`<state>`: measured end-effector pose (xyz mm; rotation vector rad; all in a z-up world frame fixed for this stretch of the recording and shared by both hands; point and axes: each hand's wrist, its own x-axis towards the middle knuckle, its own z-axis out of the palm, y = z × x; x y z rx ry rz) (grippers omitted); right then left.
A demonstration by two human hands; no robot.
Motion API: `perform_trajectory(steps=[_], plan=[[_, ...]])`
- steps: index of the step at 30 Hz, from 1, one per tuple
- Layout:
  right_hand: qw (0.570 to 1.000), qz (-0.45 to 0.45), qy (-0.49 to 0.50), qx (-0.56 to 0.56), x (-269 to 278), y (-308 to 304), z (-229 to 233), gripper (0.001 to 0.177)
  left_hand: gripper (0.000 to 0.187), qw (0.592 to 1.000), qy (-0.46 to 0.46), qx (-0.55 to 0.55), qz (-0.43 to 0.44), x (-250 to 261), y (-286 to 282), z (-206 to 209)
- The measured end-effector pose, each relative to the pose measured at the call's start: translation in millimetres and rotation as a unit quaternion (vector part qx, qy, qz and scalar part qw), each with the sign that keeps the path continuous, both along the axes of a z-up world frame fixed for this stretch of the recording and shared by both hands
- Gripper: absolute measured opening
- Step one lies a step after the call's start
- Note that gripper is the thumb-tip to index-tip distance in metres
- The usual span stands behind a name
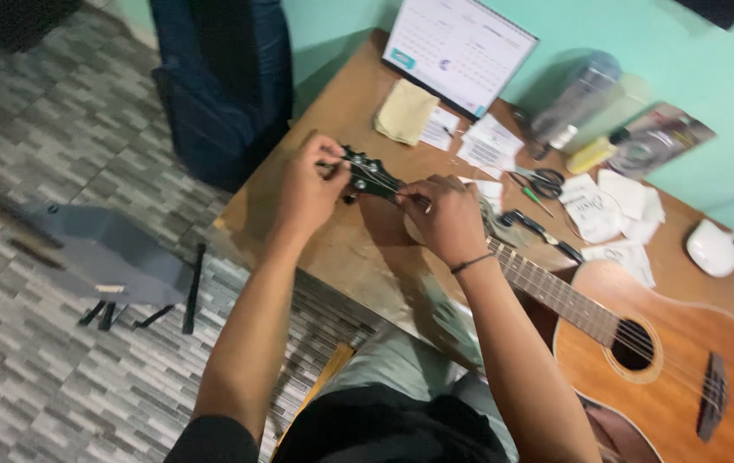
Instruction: The person changes the strings on an acoustic guitar. They use a string winder to remove the old strings from the tuning pegs and then thread new strings through the bridge and wind them onto the tuning pegs.
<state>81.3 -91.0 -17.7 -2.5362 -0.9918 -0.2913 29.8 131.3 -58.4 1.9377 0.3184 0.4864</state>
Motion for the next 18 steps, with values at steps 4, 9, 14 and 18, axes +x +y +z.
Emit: perform_trajectory(steps=[4, 9, 14, 18], plan=[[0.998, -0.058, -0.008, -0.006, -18, -68, -3, 0.008, 0.02, 1.0, -0.009, 0.006, 0.014, 1, -7, -3], [0.983, -0.181, -0.027, -0.035, -63, -176, 1, 0.004, 0.026, 0.999, -0.03, 0.007, 0.028, -7, -16, 13], [0.957, -0.281, -0.037, -0.062, -96, -283, -17, 0.01, 0.025, 0.997, -0.009, 0.069, 0.031, -28, -39, 55], [0.942, -0.324, -0.077, -0.048, -113, -338, -25, 0.008, 0.025, 0.984, 0.115, 0.125, 0.058, -28, -59, 65]])
